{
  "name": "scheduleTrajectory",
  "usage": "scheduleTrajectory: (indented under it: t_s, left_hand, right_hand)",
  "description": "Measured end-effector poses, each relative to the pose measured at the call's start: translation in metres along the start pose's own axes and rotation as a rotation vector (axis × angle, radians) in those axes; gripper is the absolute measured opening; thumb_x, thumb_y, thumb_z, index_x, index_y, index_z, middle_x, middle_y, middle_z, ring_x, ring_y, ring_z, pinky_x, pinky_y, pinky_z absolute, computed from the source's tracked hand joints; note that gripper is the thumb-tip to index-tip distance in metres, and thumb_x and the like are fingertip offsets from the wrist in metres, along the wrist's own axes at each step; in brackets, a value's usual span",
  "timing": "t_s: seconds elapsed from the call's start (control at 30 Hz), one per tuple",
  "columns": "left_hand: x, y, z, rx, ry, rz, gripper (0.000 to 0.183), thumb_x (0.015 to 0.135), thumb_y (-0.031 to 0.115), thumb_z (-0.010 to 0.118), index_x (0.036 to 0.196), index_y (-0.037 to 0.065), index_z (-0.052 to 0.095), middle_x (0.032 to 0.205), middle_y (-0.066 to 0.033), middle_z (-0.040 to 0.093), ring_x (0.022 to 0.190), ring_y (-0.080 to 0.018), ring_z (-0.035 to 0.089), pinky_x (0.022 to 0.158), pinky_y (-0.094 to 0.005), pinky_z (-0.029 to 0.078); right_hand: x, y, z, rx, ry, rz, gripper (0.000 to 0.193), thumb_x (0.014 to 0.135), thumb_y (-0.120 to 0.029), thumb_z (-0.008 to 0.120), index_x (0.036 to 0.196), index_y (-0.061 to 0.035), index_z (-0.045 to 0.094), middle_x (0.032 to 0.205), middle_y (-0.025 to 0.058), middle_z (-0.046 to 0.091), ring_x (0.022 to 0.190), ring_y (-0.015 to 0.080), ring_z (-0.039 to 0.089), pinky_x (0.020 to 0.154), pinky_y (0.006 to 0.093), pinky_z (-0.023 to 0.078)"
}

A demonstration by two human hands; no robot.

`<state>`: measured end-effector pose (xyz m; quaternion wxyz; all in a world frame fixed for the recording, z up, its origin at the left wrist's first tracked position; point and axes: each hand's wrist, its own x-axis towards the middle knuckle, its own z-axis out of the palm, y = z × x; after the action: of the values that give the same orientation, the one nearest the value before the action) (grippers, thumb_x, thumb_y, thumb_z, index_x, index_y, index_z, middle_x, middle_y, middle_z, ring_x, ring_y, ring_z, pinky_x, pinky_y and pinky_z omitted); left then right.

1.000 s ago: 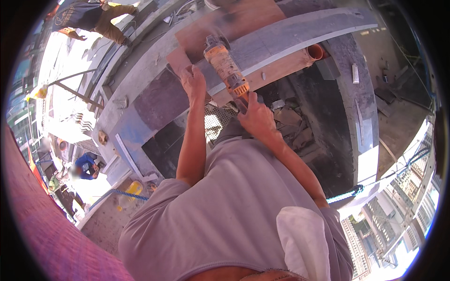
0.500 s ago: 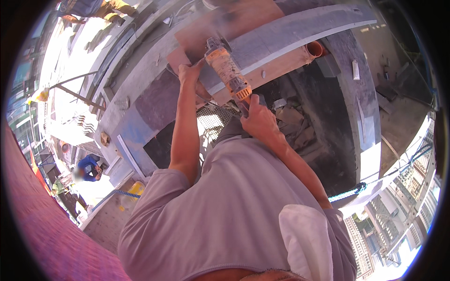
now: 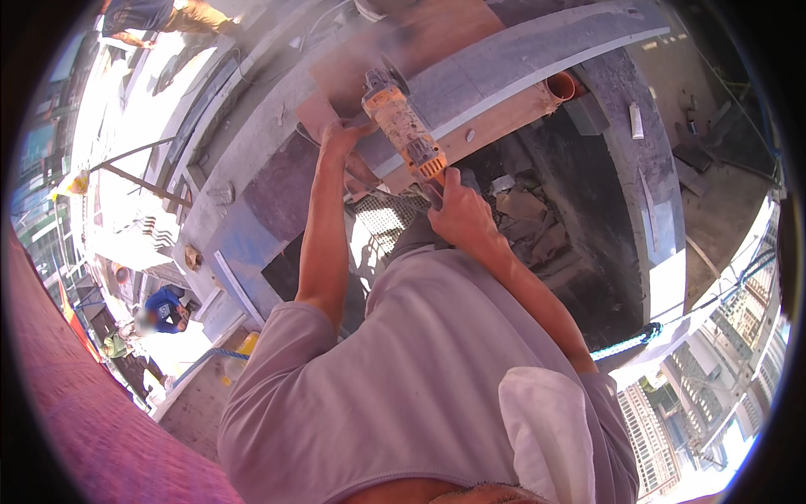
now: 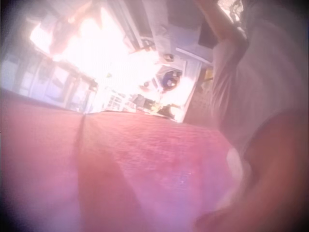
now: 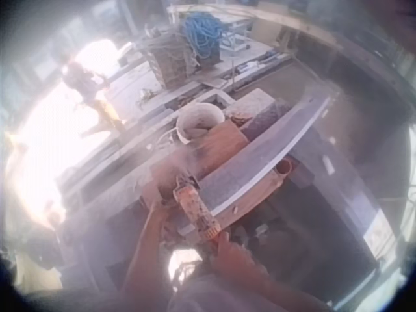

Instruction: The person measures a metal sheet with a tape measure and marks it with a pencil. They then use a straightedge to draw lines and prepare the sheet for cutting. Finally, they use an angle grinder to cut along the marked lines.

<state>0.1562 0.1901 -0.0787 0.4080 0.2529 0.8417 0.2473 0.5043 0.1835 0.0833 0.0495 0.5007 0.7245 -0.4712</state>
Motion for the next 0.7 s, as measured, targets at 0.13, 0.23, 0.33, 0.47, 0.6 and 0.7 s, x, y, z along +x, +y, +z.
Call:
scheduleTrajectory:
  t_s: [0.13, 0.23, 0.33, 0.47, 0.6, 0.7]
  left_hand:
    - [-0.009, 0.019, -0.002, -0.074, -0.09, 0.014, 0.082, 0.074, 0.041, 0.102, 0.129, -0.013, 0.077, 0.121, -0.0232, 0.08, 0.111, -0.0311, 0.078, 0.097, -0.0426, 0.058]
    - [-0.014, 0.024, -0.001, -0.102, -0.071, 0.016, 0.067, 0.079, 0.037, 0.099, 0.124, -0.009, 0.08, 0.113, -0.0172, 0.08, 0.101, -0.0265, 0.076, 0.089, -0.0406, 0.057]
    - [-0.014, 0.022, -0.002, -0.056, -0.04, 0.027, 0.046, 0.087, 0.032, 0.092, 0.12, 0.0, 0.085, 0.098, -0.0064, 0.08, 0.083, -0.0188, 0.073, 0.071, -0.037, 0.055]
    - [-0.02, 0.027, -0.003, -0.1, -0.043, -0.001, 0.046, 0.087, 0.031, 0.092, 0.119, -0.001, 0.086, 0.098, -0.0058, 0.08, 0.083, -0.0186, 0.073, 0.07, -0.0372, 0.055]
    - [-0.029, 0.037, -0.006, -0.175, -0.084, -0.04, 0.06, 0.077, 0.03, 0.101, 0.115, -0.012, 0.082, 0.108, -0.0176, 0.081, 0.097, -0.0242, 0.077, 0.086, -0.0398, 0.058]
    - [-0.039, 0.032, -0.003, -0.172, -0.081, -0.037, 0.058, 0.078, 0.03, 0.1, 0.114, -0.012, 0.083, 0.106, -0.0175, 0.081, 0.095, -0.0243, 0.077, 0.085, -0.04, 0.058]
  right_hand:
    - [0.011, 0.0, 0.003, -0.012, 0.019, 0.028, 0.054, 0.093, -0.018, 0.073, 0.134, 0.0029, 0.045, 0.103, 0.0374, 0.076, 0.101, 0.0582, 0.074, 0.093, 0.0653, 0.058]
    - [0.012, -0.008, -0.003, -0.049, -0.017, 0.054, 0.054, 0.094, -0.018, 0.074, 0.135, 0.0033, 0.045, 0.105, 0.0371, 0.076, 0.103, 0.0575, 0.075, 0.094, 0.0649, 0.058]
    - [0.005, -0.011, -0.006, -0.047, -0.036, 0.075, 0.054, 0.094, -0.017, 0.073, 0.135, 0.0033, 0.045, 0.106, 0.0368, 0.076, 0.106, 0.0571, 0.074, 0.096, 0.064, 0.058]
    - [-0.009, -0.02, -0.02, -0.076, -0.102, 0.133, 0.053, 0.096, -0.015, 0.073, 0.136, 0.0035, 0.043, 0.114, 0.0375, 0.076, 0.113, 0.0578, 0.073, 0.105, 0.0633, 0.055]
    - [-0.009, -0.017, -0.02, -0.08, -0.075, 0.112, 0.053, 0.095, -0.015, 0.072, 0.135, 0.0037, 0.044, 0.111, 0.0383, 0.076, 0.111, 0.0581, 0.073, 0.102, 0.0639, 0.056]
    - [-0.009, -0.008, -0.011, -0.094, -0.051, 0.105, 0.053, 0.093, -0.014, 0.071, 0.135, 0.0039, 0.044, 0.106, 0.0388, 0.075, 0.107, 0.0583, 0.074, 0.098, 0.0645, 0.057]
